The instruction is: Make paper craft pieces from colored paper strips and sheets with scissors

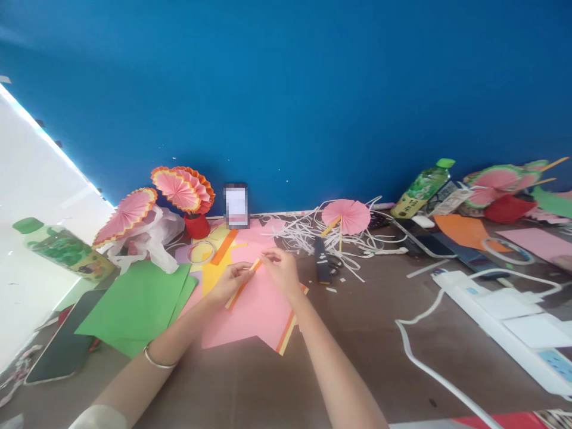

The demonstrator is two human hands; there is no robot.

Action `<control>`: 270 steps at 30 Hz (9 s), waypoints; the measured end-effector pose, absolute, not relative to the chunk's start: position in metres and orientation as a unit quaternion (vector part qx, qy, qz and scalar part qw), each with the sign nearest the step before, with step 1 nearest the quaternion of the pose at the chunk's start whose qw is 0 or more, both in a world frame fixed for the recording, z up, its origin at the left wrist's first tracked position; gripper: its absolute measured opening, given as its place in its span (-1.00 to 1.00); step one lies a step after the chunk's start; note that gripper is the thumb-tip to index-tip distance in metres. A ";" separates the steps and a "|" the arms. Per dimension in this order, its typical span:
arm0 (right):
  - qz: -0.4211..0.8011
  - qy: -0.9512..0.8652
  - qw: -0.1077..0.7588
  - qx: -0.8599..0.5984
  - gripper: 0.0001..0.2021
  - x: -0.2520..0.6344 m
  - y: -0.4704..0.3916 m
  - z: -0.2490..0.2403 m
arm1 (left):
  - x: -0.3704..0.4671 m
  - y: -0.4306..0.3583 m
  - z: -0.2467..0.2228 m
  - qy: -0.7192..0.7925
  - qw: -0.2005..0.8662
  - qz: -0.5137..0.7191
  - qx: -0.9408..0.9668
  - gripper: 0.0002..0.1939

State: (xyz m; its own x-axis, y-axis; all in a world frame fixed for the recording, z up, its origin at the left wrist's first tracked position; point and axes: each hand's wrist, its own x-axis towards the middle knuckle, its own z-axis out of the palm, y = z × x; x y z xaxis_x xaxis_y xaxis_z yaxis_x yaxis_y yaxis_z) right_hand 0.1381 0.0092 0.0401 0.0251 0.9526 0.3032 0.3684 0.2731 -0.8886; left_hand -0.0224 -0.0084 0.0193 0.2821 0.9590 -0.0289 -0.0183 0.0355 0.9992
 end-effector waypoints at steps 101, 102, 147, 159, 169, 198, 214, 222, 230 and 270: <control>0.369 -0.686 0.413 -0.472 -0.72 0.165 0.022 0.026 | -0.034 0.001 0.011 0.387 0.613 0.420 0.546 -0.68; 0.370 -0.683 0.414 -0.475 -0.72 0.164 0.021 0.026 | -0.033 0.000 0.013 0.383 0.611 0.420 0.551 -0.69; -0.019 -0.829 0.429 -0.358 -0.79 0.132 0.003 0.021 | -0.026 0.001 0.002 0.408 0.554 0.503 0.524 -0.67; 0.039 -0.826 0.443 -0.346 -0.85 0.126 -0.002 0.022 | -0.027 -0.001 0.005 0.415 0.534 0.513 0.529 -0.71; 0.052 -0.824 0.445 -0.347 -0.85 0.124 -0.002 0.017 | -0.027 0.000 0.004 0.388 0.532 0.524 0.541 -0.71; 0.150 -0.747 0.505 -0.406 -0.93 0.117 -0.003 0.016 | -0.025 -0.007 0.013 0.399 0.483 0.523 0.578 -0.77; 0.220 -0.698 0.506 -0.455 -0.86 0.116 -0.005 0.021 | -0.026 -0.010 0.017 0.468 0.465 0.489 0.570 -0.83; 0.289 -0.604 0.541 -0.509 -0.77 0.126 0.004 0.027 | -0.034 -0.005 0.017 0.443 0.562 0.476 0.512 -0.76; 0.409 -0.533 0.519 -0.528 -0.72 0.145 0.020 0.022 | -0.046 0.008 0.006 0.456 0.550 0.414 0.564 -0.73; 0.037 -0.827 0.194 -0.527 -0.51 0.154 0.021 -0.002 | -0.026 -0.021 -0.008 0.518 0.116 0.148 0.835 -0.28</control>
